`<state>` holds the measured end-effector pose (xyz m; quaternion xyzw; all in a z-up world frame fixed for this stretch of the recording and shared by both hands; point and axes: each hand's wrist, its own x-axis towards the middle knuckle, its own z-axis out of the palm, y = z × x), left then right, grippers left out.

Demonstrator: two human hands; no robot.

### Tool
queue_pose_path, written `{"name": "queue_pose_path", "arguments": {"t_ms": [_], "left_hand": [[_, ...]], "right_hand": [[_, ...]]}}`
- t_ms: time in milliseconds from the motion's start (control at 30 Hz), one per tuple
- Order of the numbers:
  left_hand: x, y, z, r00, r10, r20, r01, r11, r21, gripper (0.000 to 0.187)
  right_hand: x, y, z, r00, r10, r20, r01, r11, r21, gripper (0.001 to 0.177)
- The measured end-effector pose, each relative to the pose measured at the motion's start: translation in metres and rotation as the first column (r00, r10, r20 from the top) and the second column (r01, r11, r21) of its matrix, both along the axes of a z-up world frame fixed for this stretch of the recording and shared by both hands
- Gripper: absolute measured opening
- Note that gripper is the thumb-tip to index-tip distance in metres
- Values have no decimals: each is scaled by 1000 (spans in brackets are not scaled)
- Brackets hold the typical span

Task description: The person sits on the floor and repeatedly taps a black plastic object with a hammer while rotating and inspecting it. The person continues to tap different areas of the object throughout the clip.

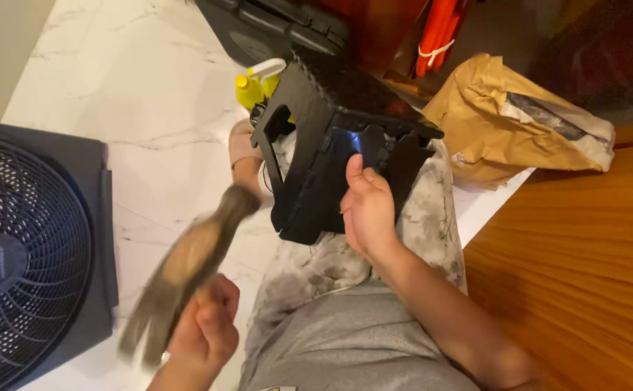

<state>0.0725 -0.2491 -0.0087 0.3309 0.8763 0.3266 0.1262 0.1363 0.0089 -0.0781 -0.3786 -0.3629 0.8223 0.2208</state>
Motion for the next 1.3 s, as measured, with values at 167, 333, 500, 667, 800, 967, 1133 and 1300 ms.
{"name": "queue_pose_path", "arguments": {"t_ms": [167, 333, 500, 667, 800, 967, 1133, 1300], "left_hand": [[-2, 16, -21, 997, 21, 81, -4, 978, -210, 25], [6, -27, 9, 993, 47, 107, -59, 991, 118, 23], [-2, 16, -28, 997, -49, 54, 59, 979, -196, 24], [9, -36, -21, 992, -24, 125, 1, 983, 182, 37], [9, -17, -44, 985, -25, 172, 11, 996, 85, 30], [-6, 9, -6, 997, 66, 47, -64, 997, -39, 19], [-5, 11, 4, 999, -14, -49, 19, 996, 92, 18], [-14, 9, -41, 982, -48, -181, 47, 999, -13, 22]], "right_hand": [[0, -3, -4, 998, 17, -56, -19, 1000, -23, 50], [2, -3, -2, 999, -8, -33, 8, 1000, 17, 50], [2, -5, 9, 1000, -12, 6, 12, 1000, -10, 46], [3, 6, 7, 999, 17, -37, -18, 1000, -14, 46], [2, 2, 7, 998, 17, -61, -21, 997, -70, 47], [6, 1, 14, 999, -12, -37, 9, 997, -82, 42], [1, 5, 14, 997, -16, -78, 5, 992, -130, 38], [3, 5, 6, 985, 9, -170, -36, 987, -158, 34]]}}
